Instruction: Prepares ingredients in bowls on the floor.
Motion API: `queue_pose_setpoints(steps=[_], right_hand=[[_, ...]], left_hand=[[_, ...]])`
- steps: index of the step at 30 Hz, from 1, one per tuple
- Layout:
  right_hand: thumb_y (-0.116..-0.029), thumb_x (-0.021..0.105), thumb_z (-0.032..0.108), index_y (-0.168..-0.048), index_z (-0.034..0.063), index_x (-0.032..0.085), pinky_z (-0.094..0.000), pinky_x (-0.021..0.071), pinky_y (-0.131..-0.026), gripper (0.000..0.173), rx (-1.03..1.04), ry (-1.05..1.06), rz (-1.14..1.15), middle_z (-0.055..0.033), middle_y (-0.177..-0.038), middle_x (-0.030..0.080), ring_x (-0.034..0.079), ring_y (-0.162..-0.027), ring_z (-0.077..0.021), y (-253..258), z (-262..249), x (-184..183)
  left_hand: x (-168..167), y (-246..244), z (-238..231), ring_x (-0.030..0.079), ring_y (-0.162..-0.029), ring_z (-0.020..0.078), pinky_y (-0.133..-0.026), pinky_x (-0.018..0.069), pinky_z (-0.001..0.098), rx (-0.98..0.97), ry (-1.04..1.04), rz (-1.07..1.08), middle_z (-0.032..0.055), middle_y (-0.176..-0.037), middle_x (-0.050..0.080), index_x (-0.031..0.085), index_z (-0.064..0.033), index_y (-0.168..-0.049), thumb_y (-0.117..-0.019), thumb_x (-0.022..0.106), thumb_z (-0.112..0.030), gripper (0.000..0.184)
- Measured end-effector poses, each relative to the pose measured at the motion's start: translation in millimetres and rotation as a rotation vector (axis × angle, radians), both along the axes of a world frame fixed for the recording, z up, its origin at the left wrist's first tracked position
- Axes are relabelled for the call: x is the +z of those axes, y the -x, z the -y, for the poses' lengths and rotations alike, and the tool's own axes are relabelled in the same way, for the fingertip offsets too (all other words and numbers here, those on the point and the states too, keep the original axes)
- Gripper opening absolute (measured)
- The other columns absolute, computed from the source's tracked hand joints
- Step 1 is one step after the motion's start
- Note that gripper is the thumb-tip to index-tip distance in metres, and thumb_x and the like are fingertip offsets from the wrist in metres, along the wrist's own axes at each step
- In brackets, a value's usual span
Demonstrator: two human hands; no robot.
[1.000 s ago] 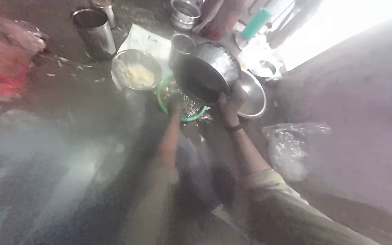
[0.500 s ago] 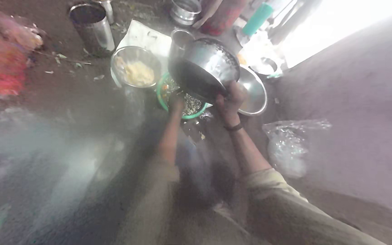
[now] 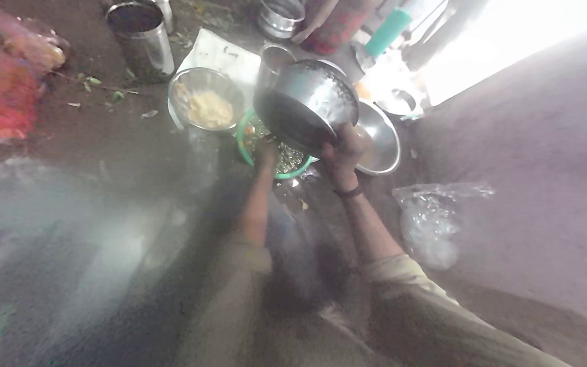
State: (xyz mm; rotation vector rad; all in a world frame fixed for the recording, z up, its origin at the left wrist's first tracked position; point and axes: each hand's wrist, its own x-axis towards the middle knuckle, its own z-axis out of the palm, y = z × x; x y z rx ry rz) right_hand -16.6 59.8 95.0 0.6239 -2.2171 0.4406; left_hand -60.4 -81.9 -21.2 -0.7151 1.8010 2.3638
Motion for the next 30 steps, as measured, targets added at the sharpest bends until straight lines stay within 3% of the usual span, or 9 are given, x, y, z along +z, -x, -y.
queue_pose_setpoints(steps=[7, 10, 14, 16, 18, 22, 24, 27, 30], right_hand=[[-0.0885, 0.068, 0.004, -0.093, 0.0010, 0.065, -0.0432, 0.0529, -0.056, 0.006, -0.010, 0.020, 0.044, -0.0138, -0.077, 0.066, 0.066, -0.064, -0.0254, -2.5, 2.8, -2.7], [-0.0974, 0.064, 0.011, -0.111, 0.0022, 0.064, -0.0470, 0.0568, -0.061, 0.016, -0.082, 0.108, 0.182, -0.0163, -0.089, 0.068, 0.068, -0.073, -0.0282, -5.7, -2.5, -3.2], [-0.0973, 0.057, 0.010, -0.130, 0.0056, 0.057, -0.0443, 0.0581, -0.076, 0.033, -0.197, 0.600, 0.359, -0.0134, -0.108, 0.066, 0.067, -0.092, -0.0232, 4.8, -3.3, 7.9], [-0.0943, 0.065, 0.009, -0.126, 0.0100, 0.058, -0.0456, 0.0574, -0.072, 0.032, -0.276, 0.805, 0.407, -0.0113, -0.106, 0.066, 0.066, -0.090, -0.0234, 10.0, -14.8, 13.4], [-0.0931, 0.068, 0.010, -0.133, 0.0121, 0.056, -0.0522, 0.0584, -0.074, 0.042, -0.375, 0.898, 0.501, -0.0140, -0.113, 0.067, 0.067, -0.095, -0.0284, 12.2, -35.8, 12.4], [-0.0869, 0.067, -0.004, -0.145, 0.0138, 0.050, -0.0530, 0.0598, -0.085, 0.063, -0.263, 1.095, 0.630, -0.0145, -0.131, 0.064, 0.067, -0.110, -0.0293, 14.7, -81.6, -3.1], [-0.0868, 0.062, -0.008, -0.143, 0.0132, 0.051, -0.0455, 0.0608, -0.082, 0.061, -0.157, 1.268, 0.679, -0.0106, -0.125, 0.066, 0.068, -0.104, -0.0219, 11.7, -89.7, -7.3], [-0.0848, 0.055, -0.008, -0.139, 0.0126, 0.050, -0.0368, 0.0604, -0.073, 0.058, -0.061, 1.404, 0.757, -0.0060, -0.111, 0.067, 0.068, -0.090, -0.0147, 1.3, -94.2, -21.9], [-0.0838, 0.056, -0.009, -0.139, 0.0101, 0.052, -0.0431, 0.0610, -0.073, 0.059, -0.077, 1.545, 0.769, -0.0119, -0.115, 0.068, 0.070, -0.094, -0.0213, 1.5, -97.8, -42.6]], left_hand=[[3.2, -0.5, 0.1, 0.068, -0.109, 0.0351, -0.091, 0.0587, 0.0547, 0.009, -0.002, 0.043, 0.0233, -0.126, 0.066, 0.062, -0.0029, -0.134, -0.1027, 0.061, -0.021, 0.036], [2.5, 2.6, -0.4, 0.072, -0.100, 0.0317, -0.086, 0.0618, 0.0499, 0.024, -0.044, 0.046, 0.0219, -0.120, 0.069, 0.060, -0.0030, -0.136, -0.1055, 0.058, -0.023, 0.037], [17.9, -5.6, 1.9, 0.070, -0.103, 0.0314, -0.087, 0.0607, 0.0489, 0.054, -0.130, 0.014, 0.0212, -0.124, 0.066, 0.057, -0.0033, -0.138, -0.1081, 0.055, -0.025, 0.037], [16.0, -10.5, -0.1, 0.067, -0.114, 0.0324, -0.093, 0.0592, 0.0504, 0.095, -0.204, -0.024, 0.0203, -0.136, 0.061, 0.057, -0.0039, -0.141, -0.1095, 0.051, -0.030, 0.041], [16.8, -13.1, -1.9, 0.065, -0.116, 0.0334, -0.093, 0.0573, 0.0527, 0.147, -0.259, -0.009, 0.0189, -0.140, 0.060, 0.058, -0.0070, -0.142, -0.1077, 0.053, -0.043, 0.050], [19.5, -23.5, 0.2, 0.060, -0.097, 0.0231, -0.081, 0.0522, 0.0435, 0.128, -0.232, 0.055, 0.0120, -0.120, 0.064, 0.057, -0.0126, -0.139, -0.1092, 0.037, -0.052, 0.053], [17.7, -25.8, 1.0, 0.056, -0.082, 0.0182, -0.071, 0.0507, 0.0367, 0.112, -0.162, -0.001, 0.0092, -0.106, 0.063, 0.061, -0.0111, -0.131, -0.1098, 0.041, -0.048, 0.046], [9.8, -16.9, -0.9, 0.059, -0.084, 0.0219, -0.072, 0.0533, 0.0415, 0.108, -0.058, -0.072, 0.0131, -0.106, 0.065, 0.064, -0.0069, -0.126, -0.1094, 0.049, -0.037, 0.038], [7.6, -17.7, -5.5, 0.054, -0.071, 0.0186, -0.062, 0.0498, 0.0381, 0.111, -0.034, -0.080, 0.0096, -0.091, 0.061, 0.065, -0.0081, -0.121, -0.1079, 0.051, -0.037, 0.035]])
